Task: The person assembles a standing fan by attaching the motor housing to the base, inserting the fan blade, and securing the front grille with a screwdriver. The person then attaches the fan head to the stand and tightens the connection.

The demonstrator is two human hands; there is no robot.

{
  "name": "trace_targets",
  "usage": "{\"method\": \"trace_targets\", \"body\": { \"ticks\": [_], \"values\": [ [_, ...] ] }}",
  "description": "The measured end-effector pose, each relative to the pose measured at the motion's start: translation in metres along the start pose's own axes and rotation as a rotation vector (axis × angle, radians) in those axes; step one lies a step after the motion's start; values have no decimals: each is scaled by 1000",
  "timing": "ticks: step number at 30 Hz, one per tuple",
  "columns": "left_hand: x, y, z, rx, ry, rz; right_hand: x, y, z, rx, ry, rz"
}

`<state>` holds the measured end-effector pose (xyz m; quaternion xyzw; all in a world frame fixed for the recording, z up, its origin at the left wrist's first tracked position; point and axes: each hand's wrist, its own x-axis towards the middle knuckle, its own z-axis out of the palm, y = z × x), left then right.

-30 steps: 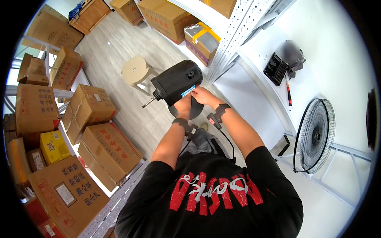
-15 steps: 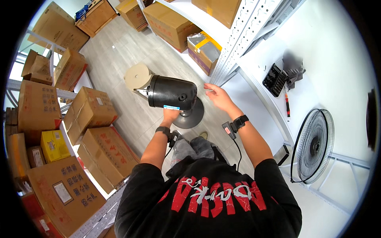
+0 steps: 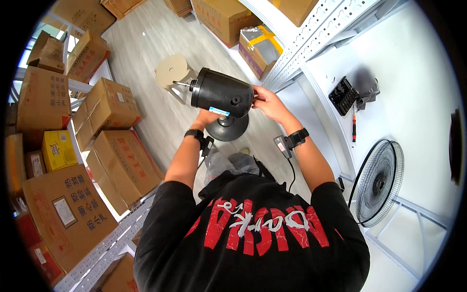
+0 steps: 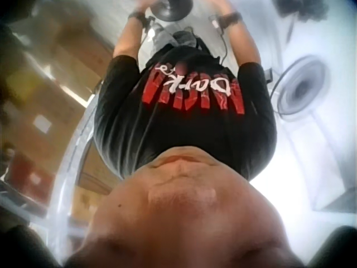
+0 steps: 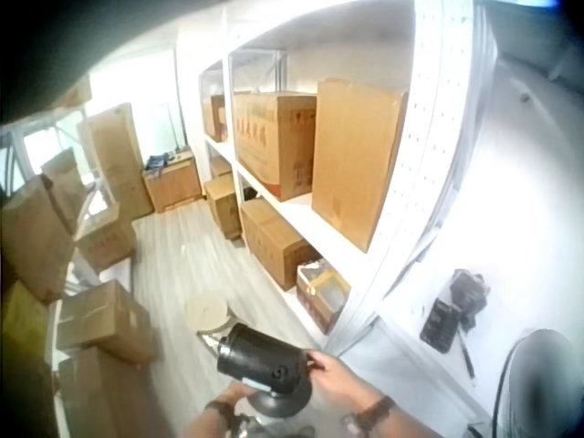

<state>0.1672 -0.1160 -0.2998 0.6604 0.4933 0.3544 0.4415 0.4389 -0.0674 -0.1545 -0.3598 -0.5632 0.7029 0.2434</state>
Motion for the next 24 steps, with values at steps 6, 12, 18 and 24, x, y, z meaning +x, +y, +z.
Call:
{"method": "trace_targets", "body": {
  "ticks": [6, 12, 18, 24],
  "values": [
    [11, 21, 16, 6, 185, 86, -12, -20, 6, -84, 54, -87],
    [12, 43, 32, 74, 248, -144, -6, -10, -3, -243, 139, -84],
    [4, 19, 78, 80, 717, -245, 0, -15, 4, -325, 114, -82],
    [6, 17, 67, 49, 665, -317, -8, -30, 8, -335, 73, -66]
  ]
}}
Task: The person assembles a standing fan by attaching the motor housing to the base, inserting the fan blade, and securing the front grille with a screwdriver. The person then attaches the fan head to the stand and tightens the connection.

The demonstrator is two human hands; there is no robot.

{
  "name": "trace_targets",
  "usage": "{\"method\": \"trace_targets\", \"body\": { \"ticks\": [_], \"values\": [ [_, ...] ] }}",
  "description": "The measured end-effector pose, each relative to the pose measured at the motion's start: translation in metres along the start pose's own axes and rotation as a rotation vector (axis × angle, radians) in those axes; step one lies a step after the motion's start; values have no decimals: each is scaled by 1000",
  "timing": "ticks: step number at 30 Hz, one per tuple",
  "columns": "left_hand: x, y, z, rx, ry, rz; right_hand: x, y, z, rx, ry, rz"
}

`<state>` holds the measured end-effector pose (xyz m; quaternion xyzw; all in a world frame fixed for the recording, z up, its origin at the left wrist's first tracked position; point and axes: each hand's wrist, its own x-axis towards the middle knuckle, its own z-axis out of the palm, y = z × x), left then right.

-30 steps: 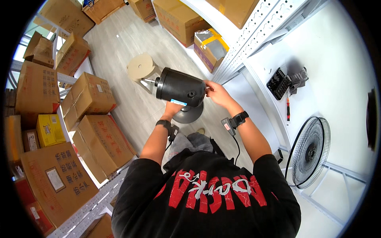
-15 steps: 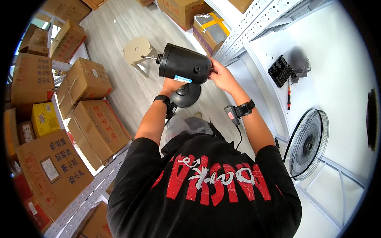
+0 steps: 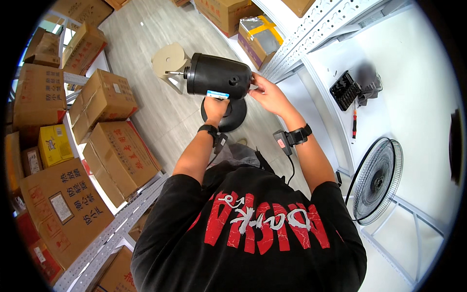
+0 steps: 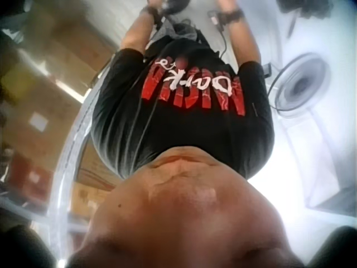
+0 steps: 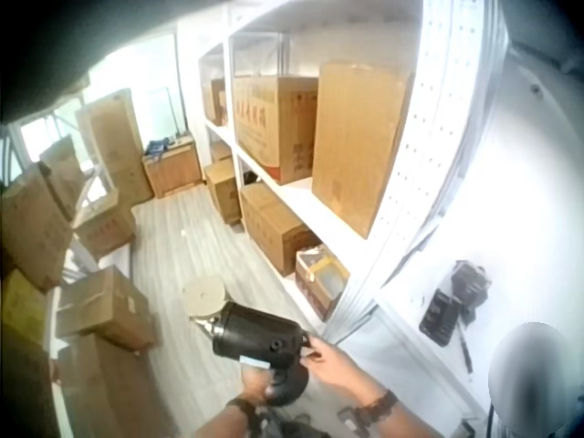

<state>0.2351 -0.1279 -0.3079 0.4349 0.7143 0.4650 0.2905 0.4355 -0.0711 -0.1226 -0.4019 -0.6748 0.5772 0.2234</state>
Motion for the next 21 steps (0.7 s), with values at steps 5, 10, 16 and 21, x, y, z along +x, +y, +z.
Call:
{"method": "trace_targets", "body": {
  "ticks": [5, 10, 16, 21],
  "values": [
    [32, 10, -43, -11, -423, 270, -3, 6, -1, 82, 62, 8],
    [59, 5, -65, -105, -721, 308, -3, 6, -3, 80, 72, 28],
    [43, 8, -61, -164, -559, 320, -11, 2, -6, 61, 63, 41],
    [21, 7, -51, 137, -382, 373, -20, -28, -7, 94, -4, 37]
  ]
}}
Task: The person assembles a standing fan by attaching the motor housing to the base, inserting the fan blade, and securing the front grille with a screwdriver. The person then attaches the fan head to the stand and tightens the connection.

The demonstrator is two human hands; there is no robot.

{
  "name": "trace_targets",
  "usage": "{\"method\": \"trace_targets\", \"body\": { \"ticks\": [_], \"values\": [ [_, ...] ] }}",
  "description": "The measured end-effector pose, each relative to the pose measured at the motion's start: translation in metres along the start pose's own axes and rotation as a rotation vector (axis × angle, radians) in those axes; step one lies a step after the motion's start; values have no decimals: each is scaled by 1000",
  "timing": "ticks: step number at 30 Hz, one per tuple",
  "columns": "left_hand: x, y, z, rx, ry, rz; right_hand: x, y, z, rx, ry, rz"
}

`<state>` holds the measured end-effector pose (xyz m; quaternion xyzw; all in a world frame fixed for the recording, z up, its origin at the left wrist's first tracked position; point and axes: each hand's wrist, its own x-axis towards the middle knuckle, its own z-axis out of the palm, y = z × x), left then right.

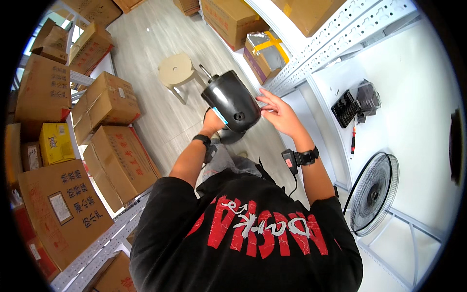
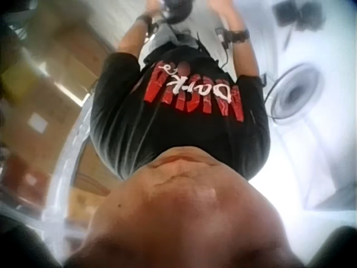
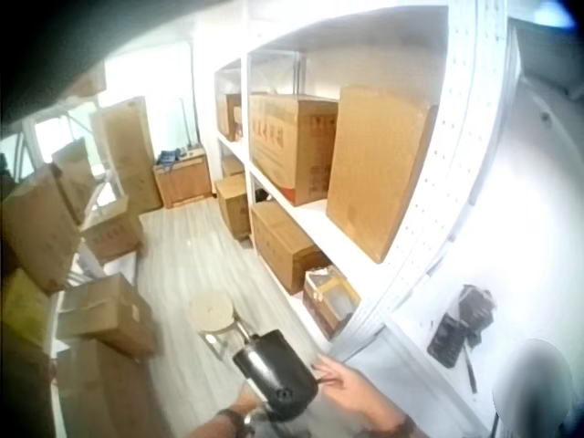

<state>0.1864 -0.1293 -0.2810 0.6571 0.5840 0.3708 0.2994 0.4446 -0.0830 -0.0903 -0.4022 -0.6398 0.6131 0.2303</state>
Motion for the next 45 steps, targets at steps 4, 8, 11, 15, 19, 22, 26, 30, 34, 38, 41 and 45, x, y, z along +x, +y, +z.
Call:
{"method": "trace_targets", "body": {
  "ticks": [4, 8, 11, 15, 19, 22, 26, 30, 34, 38, 41, 45],
  "values": [
    [-11, 0, 16, 32, 101, -197, -6, -13, 4, -41, 11, -30],
    [-15, 9, 40, -21, 293, -366, -15, -16, 6, -142, 71, -91],
    [-14, -2, 54, 60, 295, -401, -21, -16, 7, -190, 85, -87],
    [-16, -4, 31, -128, 196, -96, -23, -23, 11, -247, 89, -72],
    [-6, -23, 22, -126, 40, 54, -33, -28, -6, -305, 133, -158],
    [0, -20, 21, -99, -59, -17, -53, -8, -36, -194, 270, -131],
    [-8, -63, 28, -172, 54, -91, -75, 13, -79, -95, 416, -157],
    [6, -74, 26, 3, -83, -100, -128, 45, -144, -194, 675, -12],
    [25, -94, -4, 54, -315, 211, -171, 71, -194, -296, 865, 148],
    [20, -87, -12, -78, -314, 180, -183, 81, -216, -171, 975, 250],
    [16, -85, -17, -122, -323, 138, -181, 84, -224, -47, 1010, 290],
    [7, -79, -16, -144, -303, 64, -179, 88, -225, -80, 1024, 288]
  ]
}}
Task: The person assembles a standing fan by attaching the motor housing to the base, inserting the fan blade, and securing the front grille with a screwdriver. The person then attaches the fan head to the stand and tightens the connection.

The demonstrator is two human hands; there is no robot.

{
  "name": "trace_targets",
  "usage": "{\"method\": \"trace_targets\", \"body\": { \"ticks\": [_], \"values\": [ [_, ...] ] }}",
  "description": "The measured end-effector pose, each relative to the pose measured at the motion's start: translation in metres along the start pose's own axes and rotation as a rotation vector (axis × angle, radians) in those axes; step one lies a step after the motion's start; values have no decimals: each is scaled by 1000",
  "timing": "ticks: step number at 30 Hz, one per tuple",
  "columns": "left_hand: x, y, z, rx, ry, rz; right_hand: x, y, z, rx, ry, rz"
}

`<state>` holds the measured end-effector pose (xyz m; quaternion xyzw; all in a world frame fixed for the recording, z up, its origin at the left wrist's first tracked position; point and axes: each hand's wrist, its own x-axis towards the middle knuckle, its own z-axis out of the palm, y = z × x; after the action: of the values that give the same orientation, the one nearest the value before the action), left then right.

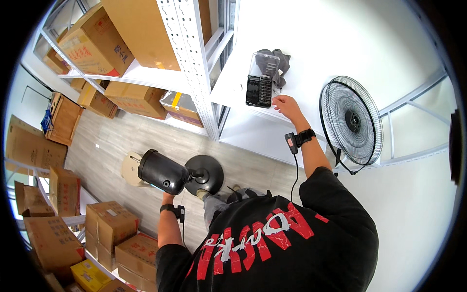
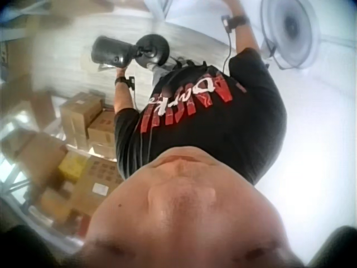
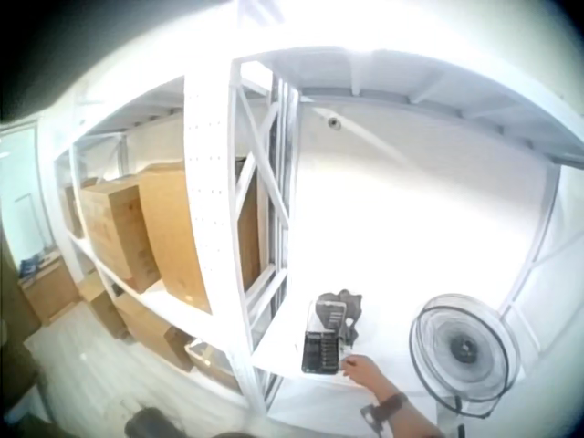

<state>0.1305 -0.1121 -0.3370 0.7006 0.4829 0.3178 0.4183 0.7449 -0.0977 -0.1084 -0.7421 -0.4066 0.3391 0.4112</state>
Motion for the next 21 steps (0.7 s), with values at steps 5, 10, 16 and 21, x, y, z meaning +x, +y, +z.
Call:
{"method": "trace_targets", "body": {
  "ticks": [5, 10, 16, 21],
  "values": [
    [3, 17, 12, -33, 24, -58, 27, 35, -21, -130, 190, -85],
    [4, 27, 18, -45, 73, -122, 38, 63, -47, -299, 353, -41],
    [3, 11, 31, 53, 169, -146, 21, 47, -48, -468, 312, 49],
    [-6, -5, 36, 256, 211, -204, 18, 58, -40, -668, 336, -15]
  ]
}}
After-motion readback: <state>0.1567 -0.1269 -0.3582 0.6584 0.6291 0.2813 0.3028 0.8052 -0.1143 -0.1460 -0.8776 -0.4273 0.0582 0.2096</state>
